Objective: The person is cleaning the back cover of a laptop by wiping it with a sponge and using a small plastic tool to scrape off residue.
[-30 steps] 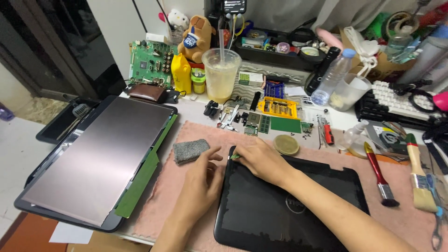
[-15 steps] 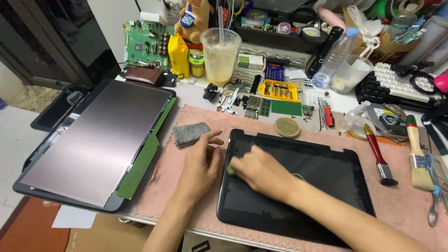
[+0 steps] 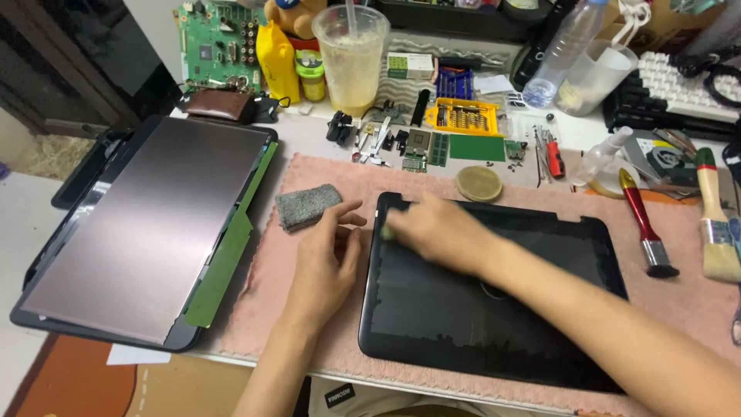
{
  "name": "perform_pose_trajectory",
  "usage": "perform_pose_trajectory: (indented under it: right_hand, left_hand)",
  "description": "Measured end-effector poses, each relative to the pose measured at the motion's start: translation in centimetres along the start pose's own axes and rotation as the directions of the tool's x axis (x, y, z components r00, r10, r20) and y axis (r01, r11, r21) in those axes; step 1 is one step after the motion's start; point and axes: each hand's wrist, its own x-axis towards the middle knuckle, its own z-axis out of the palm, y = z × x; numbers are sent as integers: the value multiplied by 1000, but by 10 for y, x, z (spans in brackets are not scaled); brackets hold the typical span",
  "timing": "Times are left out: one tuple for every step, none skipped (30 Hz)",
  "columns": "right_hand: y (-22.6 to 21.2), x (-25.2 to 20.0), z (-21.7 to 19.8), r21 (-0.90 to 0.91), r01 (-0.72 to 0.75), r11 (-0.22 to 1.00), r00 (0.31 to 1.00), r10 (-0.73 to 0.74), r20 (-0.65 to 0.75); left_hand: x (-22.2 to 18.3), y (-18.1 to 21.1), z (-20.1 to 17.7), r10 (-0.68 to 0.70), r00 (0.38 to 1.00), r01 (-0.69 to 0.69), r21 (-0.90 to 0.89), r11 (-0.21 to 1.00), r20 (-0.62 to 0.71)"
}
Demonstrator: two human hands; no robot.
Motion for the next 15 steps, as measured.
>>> perform_pose_trajectory:
  right_hand:
    - [12, 7, -1, -4, -10, 1000, 1000, 10, -8]
    - [23, 14, -2, 32, -77, 997, 997, 76, 33]
    - [35, 21, -3, 67, -144, 987, 987, 139, 77]
    - [35, 24, -5, 64, -153, 986, 986, 149, 70]
    - [32, 24, -7, 46, -157, 987, 986, 154, 64]
    - [30, 24, -7, 28, -160, 987, 986, 158, 57]
    - [24, 18, -7, 30, -172, 985, 983, 170, 62]
    - [18, 12, -7, 3, -130, 991, 991, 130, 39]
    - [11, 6, -6, -23, -87, 996, 996, 88, 19]
    - [-6, -2, -8, -19, -98, 995, 995, 98, 25]
    - [-22, -8, -10, -14, -36, 999, 999, 36, 3]
    - [-39, -14, -13, -11, 27, 1000, 999, -27, -19]
    - [-57, -20, -24, -7, 20, 1000, 1000, -20, -17]
    - [-76, -26, -35, 40, 74, 996, 997, -73, -27]
    - [-94, -32, -46, 84, 126, 988, 992, -123, -40]
  left_hand:
    - [0, 2, 0, 9, 1000, -9, 4, 1000, 10]
    - [0, 4, 0, -1, 1000, 1, 2, 1000, 10]
    - [0, 5, 0, -13, 1000, 13, -1, 1000, 10]
    - [2, 6, -1, -6, 1000, 6, 1, 1000, 19]
    - [2, 6, -1, 4, 1000, -4, 13, 1000, 9]
    - [1, 5, 0, 13, 1000, -13, 24, 1000, -1]
    - [2, 6, 0, 9, 1000, -9, 20, 1000, 11]
    - [2, 6, -1, 21, 1000, -22, 35, 999, 11]
    - [2, 6, -1, 31, 999, -31, 50, 998, 10]
    - [1, 5, 1, 24, 999, -25, 46, 999, 20]
    - [1, 3, 1, 33, 999, -34, 56, 998, 17]
    - [0, 2, 2, 42, 999, -43, 66, 997, 15]
    - [0, 4, 1, 38, 999, -39, 64, 997, 22]
    - [0, 7, 1, 28, 999, -30, 66, 997, 24]
    - [0, 9, 1, 21, 999, -23, 67, 997, 30]
